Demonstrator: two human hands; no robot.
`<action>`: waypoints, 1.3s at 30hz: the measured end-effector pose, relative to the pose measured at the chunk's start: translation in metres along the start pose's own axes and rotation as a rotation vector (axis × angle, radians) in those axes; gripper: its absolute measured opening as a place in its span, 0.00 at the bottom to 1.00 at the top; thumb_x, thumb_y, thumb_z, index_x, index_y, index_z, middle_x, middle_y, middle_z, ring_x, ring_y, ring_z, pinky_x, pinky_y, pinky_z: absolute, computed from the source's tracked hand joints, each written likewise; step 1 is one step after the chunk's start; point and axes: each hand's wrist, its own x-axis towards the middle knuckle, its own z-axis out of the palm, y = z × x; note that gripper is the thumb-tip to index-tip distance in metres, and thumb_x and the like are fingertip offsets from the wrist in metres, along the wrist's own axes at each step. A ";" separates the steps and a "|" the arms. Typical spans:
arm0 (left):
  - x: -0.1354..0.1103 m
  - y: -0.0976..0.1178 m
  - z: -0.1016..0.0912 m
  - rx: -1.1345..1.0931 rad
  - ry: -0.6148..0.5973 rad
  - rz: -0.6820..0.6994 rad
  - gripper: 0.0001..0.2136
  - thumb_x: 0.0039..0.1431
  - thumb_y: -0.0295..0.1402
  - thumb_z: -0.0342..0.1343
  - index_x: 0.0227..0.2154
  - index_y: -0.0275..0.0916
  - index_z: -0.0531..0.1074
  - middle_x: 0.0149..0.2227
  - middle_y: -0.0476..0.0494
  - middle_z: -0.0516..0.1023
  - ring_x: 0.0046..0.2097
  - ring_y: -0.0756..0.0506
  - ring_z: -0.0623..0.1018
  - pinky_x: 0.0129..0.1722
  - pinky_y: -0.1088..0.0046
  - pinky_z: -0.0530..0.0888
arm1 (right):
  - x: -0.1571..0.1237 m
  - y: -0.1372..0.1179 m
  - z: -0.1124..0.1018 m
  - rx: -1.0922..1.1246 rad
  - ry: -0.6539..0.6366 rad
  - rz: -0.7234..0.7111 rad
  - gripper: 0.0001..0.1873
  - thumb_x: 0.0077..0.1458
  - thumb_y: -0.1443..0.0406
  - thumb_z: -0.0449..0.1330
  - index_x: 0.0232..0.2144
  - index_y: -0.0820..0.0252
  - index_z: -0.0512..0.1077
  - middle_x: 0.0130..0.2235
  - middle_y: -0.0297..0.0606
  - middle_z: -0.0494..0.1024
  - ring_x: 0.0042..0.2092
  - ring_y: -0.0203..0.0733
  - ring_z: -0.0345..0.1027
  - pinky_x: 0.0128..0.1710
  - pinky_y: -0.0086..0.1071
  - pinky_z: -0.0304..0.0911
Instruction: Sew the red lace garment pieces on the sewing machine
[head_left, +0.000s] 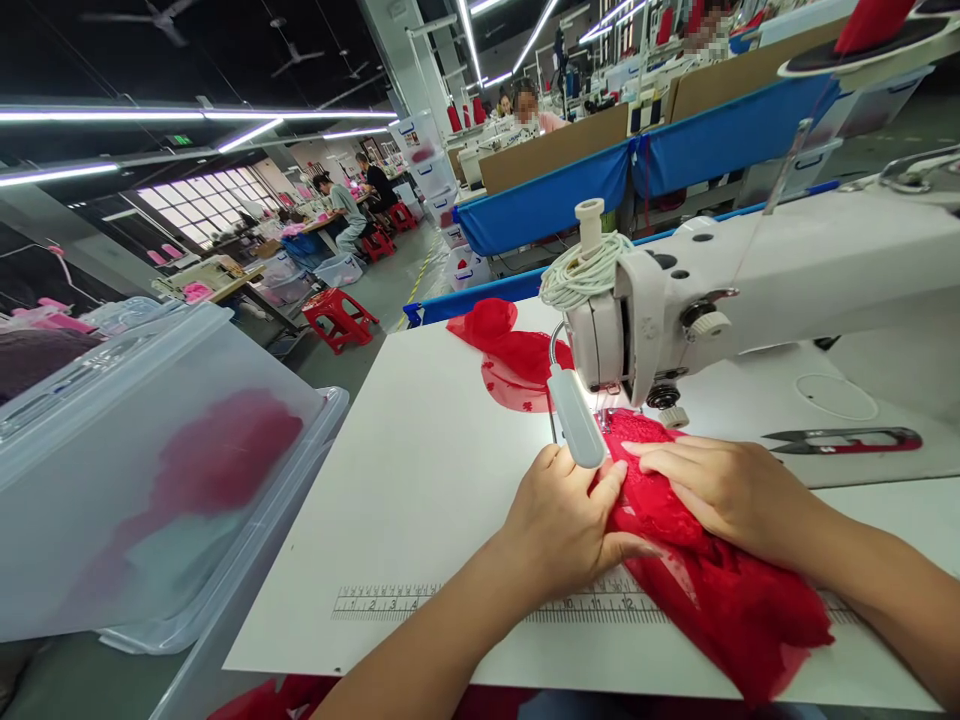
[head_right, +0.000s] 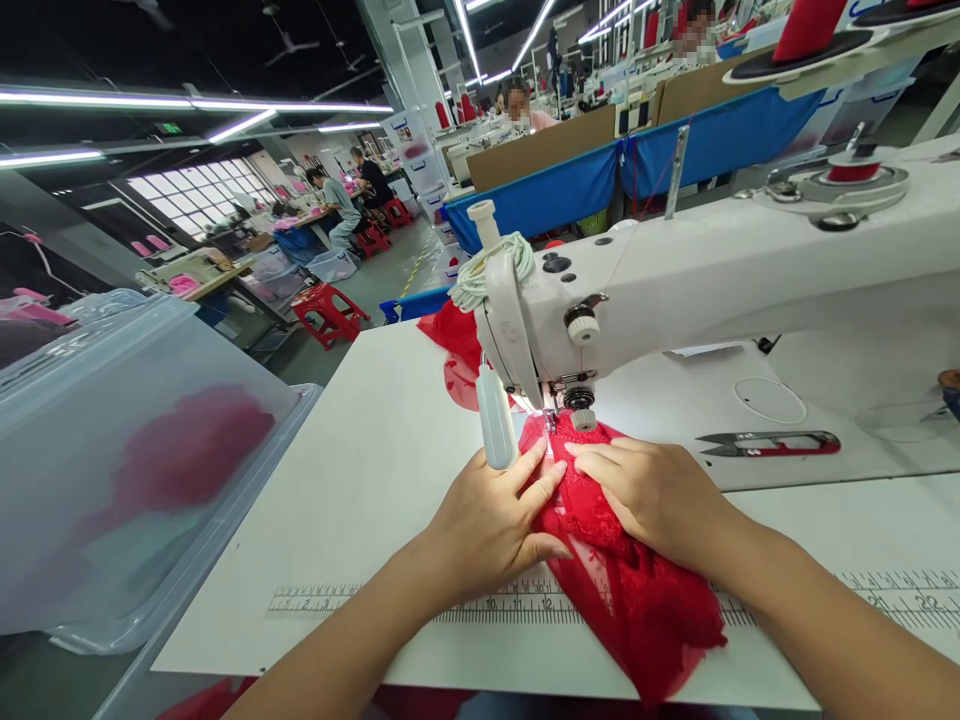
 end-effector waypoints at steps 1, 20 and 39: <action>0.000 -0.001 0.001 0.001 -0.001 0.000 0.43 0.67 0.61 0.24 0.53 0.32 0.75 0.45 0.28 0.78 0.40 0.37 0.76 0.41 0.59 0.71 | 0.001 0.000 0.000 0.002 -0.004 -0.003 0.20 0.56 0.77 0.50 0.44 0.60 0.77 0.40 0.38 0.84 0.36 0.43 0.78 0.32 0.35 0.73; 0.004 -0.013 0.001 0.003 0.071 0.045 0.41 0.69 0.61 0.29 0.55 0.30 0.73 0.48 0.27 0.78 0.50 0.32 0.76 0.54 0.46 0.69 | 0.007 0.007 0.001 -0.042 0.013 -0.006 0.20 0.59 0.74 0.51 0.49 0.61 0.76 0.47 0.42 0.83 0.42 0.43 0.78 0.36 0.33 0.74; -0.002 -0.003 -0.002 -0.011 -0.024 -0.007 0.35 0.70 0.58 0.35 0.54 0.33 0.74 0.38 0.34 0.76 0.38 0.39 0.76 0.35 0.63 0.75 | 0.001 -0.002 -0.004 -0.029 0.046 -0.048 0.17 0.48 0.79 0.52 0.33 0.56 0.73 0.31 0.36 0.78 0.32 0.41 0.67 0.29 0.32 0.61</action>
